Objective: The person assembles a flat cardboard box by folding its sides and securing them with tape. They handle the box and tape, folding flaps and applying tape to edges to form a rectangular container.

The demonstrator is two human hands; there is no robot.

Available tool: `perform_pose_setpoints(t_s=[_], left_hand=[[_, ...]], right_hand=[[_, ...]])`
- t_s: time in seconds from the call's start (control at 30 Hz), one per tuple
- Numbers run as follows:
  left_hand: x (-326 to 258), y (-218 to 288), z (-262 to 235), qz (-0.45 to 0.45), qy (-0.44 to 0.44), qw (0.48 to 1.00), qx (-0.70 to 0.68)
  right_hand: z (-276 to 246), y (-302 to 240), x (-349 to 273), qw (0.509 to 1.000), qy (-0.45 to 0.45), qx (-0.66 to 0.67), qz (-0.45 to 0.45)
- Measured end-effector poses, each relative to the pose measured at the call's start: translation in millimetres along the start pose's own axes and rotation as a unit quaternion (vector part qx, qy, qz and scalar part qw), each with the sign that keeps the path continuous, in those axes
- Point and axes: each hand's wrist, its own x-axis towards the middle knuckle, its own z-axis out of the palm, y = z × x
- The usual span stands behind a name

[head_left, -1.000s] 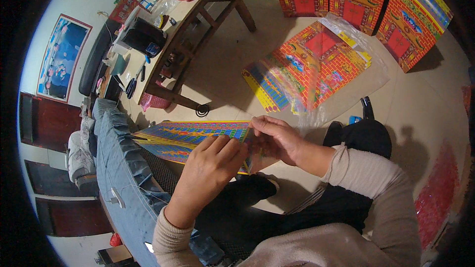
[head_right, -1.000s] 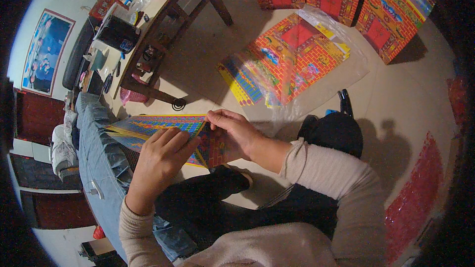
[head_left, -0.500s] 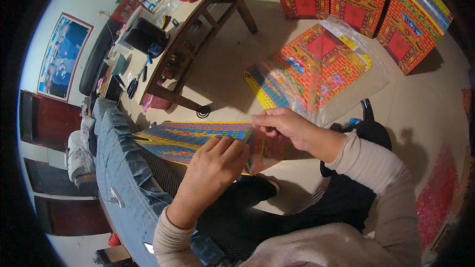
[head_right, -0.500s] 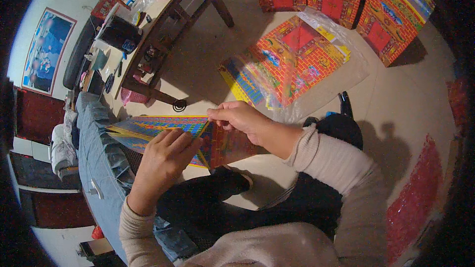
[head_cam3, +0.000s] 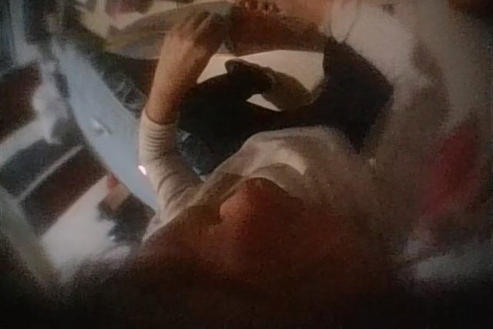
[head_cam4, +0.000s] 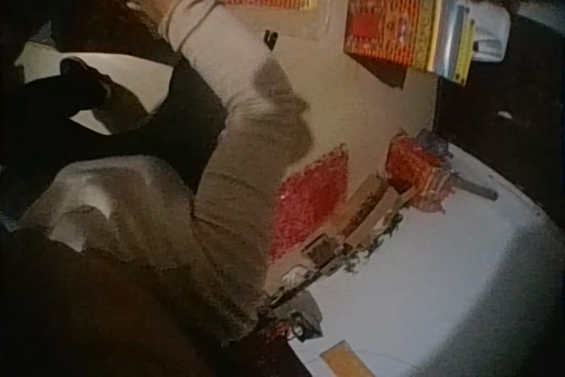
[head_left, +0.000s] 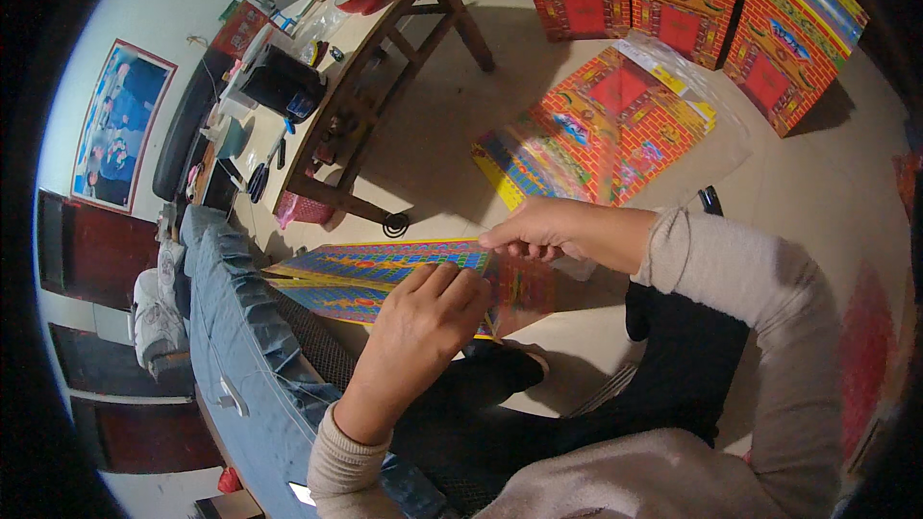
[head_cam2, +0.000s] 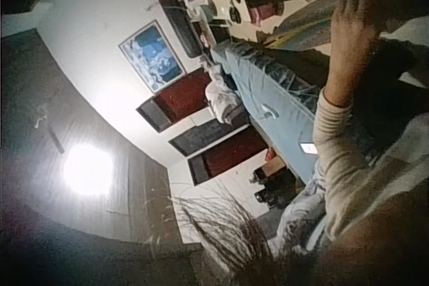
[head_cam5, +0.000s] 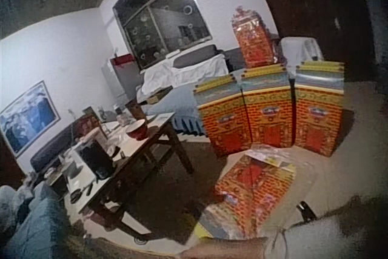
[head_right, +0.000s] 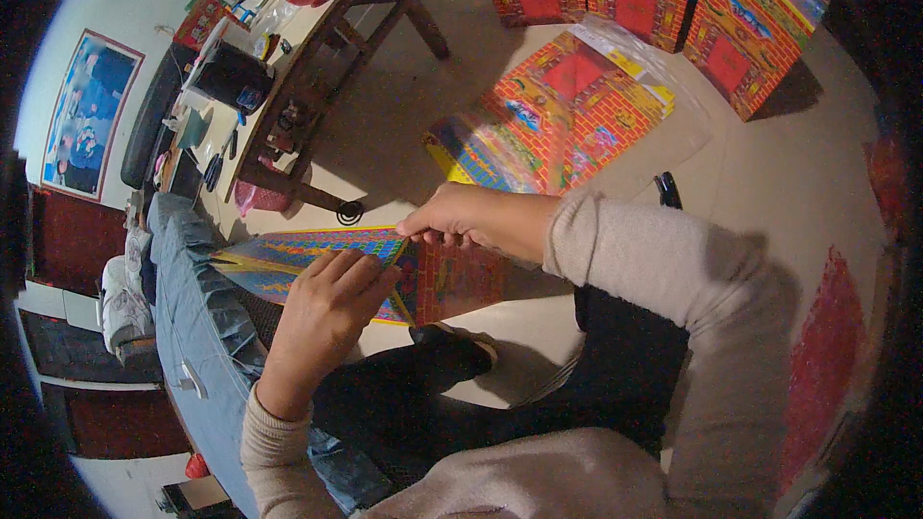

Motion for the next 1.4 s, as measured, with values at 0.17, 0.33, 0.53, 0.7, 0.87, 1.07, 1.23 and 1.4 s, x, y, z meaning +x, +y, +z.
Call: perform_pose_setpoints(t_s=[0.17,0.33,0.53,0.7,0.87,1.07,1.23,1.4], left_hand=[[1,1,1,-0.004,0.004,1.000,0.003],[0,3,1,-0.010,0.002,1.000,0.004],[3,3,0,-0.005,0.006,1.000,0.003],[0,4,0,-0.009,-0.004,1.000,0.008],[0,4,-1,-0.020,-0.014,1.000,-0.002],[0,4,0,-0.008,0.010,1.000,-0.011],[-2,6,-2,-0.011,0.015,1.000,0.000],[-9,8,0,-0.044,-0.005,0.999,-0.007]], right_hand=[[-2,-2,-2,0.999,-0.002,-0.028,0.034],[-4,9,-10,0.998,-0.015,0.044,0.052],[-3,15,-13,0.998,-0.011,0.059,0.030],[4,14,-23,0.997,-0.003,0.061,0.037],[15,38,-10,0.995,0.026,0.091,-0.042],[38,57,-24,0.949,-0.063,0.310,-0.014],[35,85,-8,0.988,-0.001,0.096,-0.123],[31,59,-20,0.917,0.213,-0.095,-0.323]])
